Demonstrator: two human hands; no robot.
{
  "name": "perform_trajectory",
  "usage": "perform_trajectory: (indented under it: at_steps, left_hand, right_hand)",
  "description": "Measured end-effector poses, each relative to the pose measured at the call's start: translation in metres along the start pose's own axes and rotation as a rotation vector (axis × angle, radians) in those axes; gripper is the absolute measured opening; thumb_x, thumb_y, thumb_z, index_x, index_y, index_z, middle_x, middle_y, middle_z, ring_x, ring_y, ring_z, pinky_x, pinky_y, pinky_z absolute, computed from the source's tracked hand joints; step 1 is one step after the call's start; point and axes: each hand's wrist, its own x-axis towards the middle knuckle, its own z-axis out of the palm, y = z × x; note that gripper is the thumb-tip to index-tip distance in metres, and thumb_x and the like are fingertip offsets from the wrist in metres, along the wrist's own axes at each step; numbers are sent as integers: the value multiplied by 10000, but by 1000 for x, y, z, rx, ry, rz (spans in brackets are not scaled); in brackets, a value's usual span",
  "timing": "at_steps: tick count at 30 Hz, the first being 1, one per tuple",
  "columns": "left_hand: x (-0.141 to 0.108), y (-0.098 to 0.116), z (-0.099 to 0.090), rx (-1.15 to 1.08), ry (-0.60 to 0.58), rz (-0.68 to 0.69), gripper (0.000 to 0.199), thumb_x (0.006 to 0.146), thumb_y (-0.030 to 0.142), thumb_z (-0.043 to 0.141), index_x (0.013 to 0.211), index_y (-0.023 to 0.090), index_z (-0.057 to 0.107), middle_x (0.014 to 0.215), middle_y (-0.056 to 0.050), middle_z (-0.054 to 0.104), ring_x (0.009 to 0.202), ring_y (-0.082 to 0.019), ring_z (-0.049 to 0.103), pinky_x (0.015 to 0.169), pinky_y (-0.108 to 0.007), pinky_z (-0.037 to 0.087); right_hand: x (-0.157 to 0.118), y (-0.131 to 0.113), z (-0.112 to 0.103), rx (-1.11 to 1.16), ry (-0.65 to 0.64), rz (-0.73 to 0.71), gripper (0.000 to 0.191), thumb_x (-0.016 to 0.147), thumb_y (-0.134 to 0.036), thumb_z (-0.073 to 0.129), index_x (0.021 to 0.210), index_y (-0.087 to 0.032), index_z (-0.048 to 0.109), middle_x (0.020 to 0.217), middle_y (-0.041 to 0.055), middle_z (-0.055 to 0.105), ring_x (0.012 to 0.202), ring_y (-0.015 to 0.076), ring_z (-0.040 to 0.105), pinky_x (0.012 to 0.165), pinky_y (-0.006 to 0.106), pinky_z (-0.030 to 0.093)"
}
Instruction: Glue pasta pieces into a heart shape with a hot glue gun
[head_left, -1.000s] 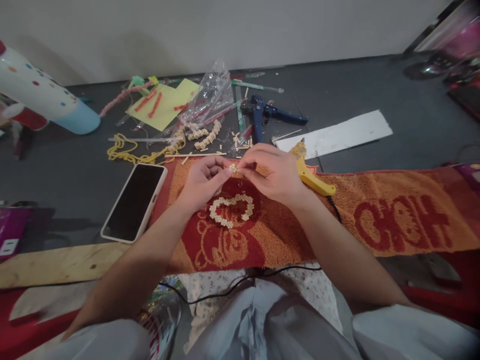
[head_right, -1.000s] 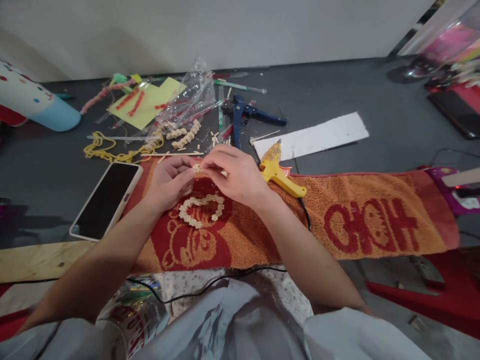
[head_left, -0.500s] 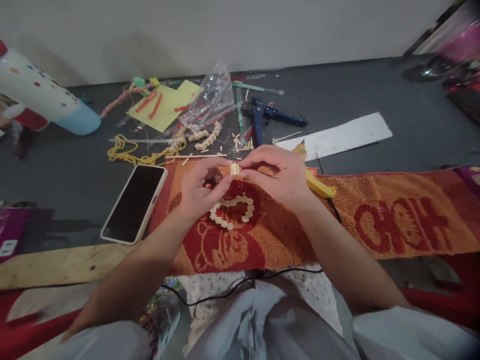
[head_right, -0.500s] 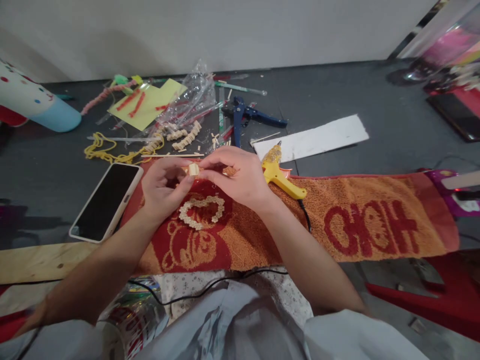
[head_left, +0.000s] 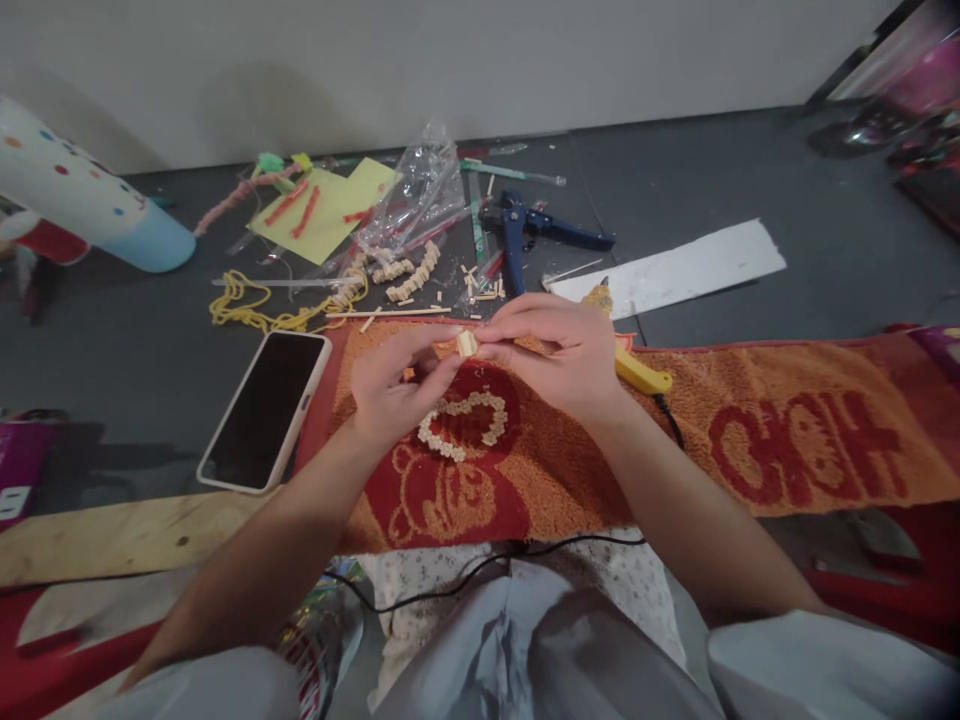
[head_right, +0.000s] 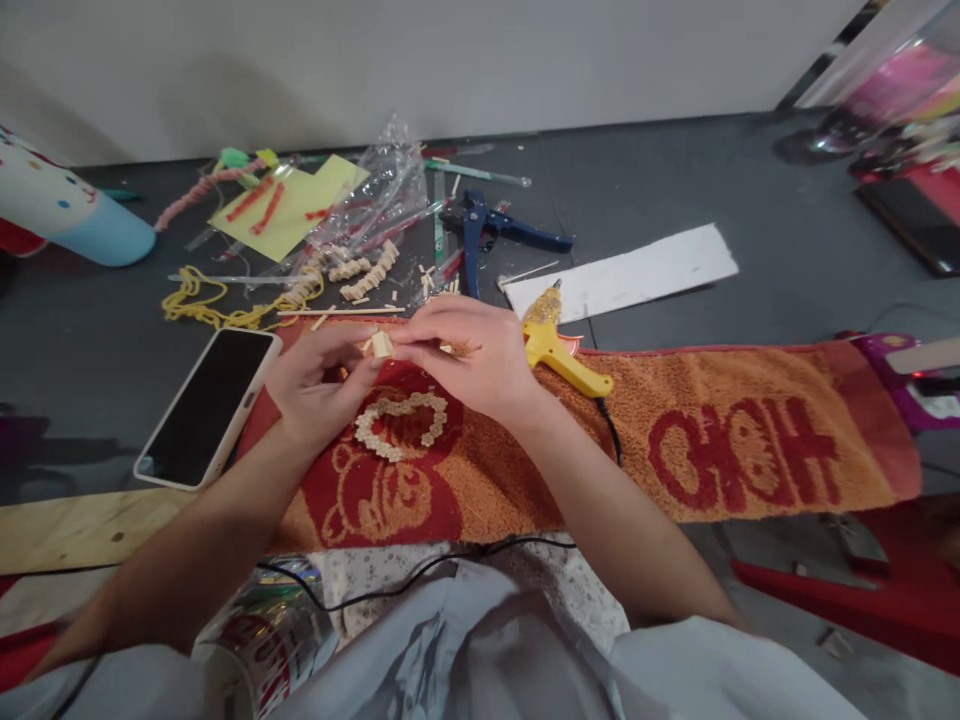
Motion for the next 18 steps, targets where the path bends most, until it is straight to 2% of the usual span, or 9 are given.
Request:
perform_trajectory:
  at_steps: [12,15,18]
  left_hand:
    - [3,4,2,-11,18,-40,140,830,264,688,953,196,699,644,39,650,460,-25,483,454,-136,380]
    - [2,4,2,-12,2,-111,172,824,295,692,958,187,694,585,52,595,446,-31,472,450,-147,380]
    - [4,7,3,-89,-23,-240,210,801,330,714,935,174,670,531,75,521,417,-30,432,429,-154,344]
  right_hand:
    - [-2,5,4,64,19,73,37,791,-264,752,768,-239,765,753,-2,733,683,115,656,648,260,540]
    - [-2,6,4,67,6,75,47,796,-275,747,781,-233,762,764,3,737,691,121,664,660,270,548]
    - [-1,8,3,31,-34,99,74,822,-278,714,798,-219,751,783,10,739,711,125,667,672,276,542]
